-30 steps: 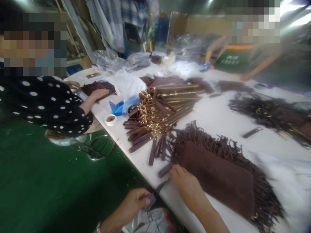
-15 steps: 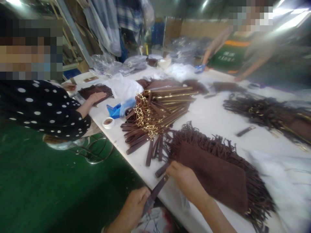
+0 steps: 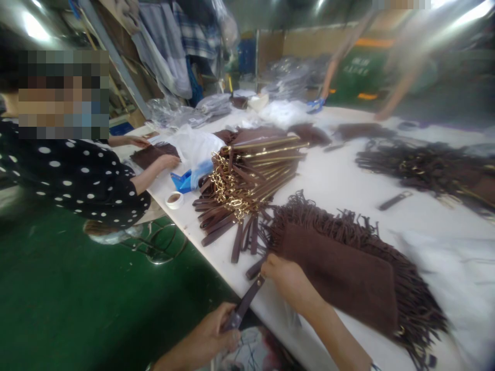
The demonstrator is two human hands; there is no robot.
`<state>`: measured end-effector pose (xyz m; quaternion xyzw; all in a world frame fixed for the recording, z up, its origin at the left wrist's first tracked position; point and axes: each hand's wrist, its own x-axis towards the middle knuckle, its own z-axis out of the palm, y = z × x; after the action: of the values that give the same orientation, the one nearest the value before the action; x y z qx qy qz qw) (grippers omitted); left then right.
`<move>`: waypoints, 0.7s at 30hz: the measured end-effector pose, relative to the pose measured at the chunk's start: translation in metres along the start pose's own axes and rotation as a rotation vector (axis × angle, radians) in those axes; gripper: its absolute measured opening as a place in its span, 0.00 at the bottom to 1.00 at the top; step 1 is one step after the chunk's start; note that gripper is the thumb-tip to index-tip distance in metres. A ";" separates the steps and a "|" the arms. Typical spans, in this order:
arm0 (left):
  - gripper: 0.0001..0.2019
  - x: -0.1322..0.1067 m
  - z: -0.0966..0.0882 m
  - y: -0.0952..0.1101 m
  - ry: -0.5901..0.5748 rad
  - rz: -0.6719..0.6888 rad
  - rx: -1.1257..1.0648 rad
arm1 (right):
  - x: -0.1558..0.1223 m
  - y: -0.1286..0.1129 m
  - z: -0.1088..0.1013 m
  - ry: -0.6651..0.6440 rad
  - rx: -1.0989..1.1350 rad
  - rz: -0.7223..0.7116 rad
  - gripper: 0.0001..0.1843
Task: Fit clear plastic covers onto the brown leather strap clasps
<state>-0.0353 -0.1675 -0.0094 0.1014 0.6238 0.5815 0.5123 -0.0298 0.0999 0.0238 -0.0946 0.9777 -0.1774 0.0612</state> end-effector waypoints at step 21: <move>0.25 0.027 0.011 0.041 0.113 0.034 0.495 | -0.003 0.018 -0.002 0.074 0.194 -0.039 0.10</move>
<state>-0.0584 -0.1284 0.0123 0.2018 0.7730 0.4243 0.4263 -0.0299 0.1175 0.0197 -0.1004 0.9555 -0.2758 0.0304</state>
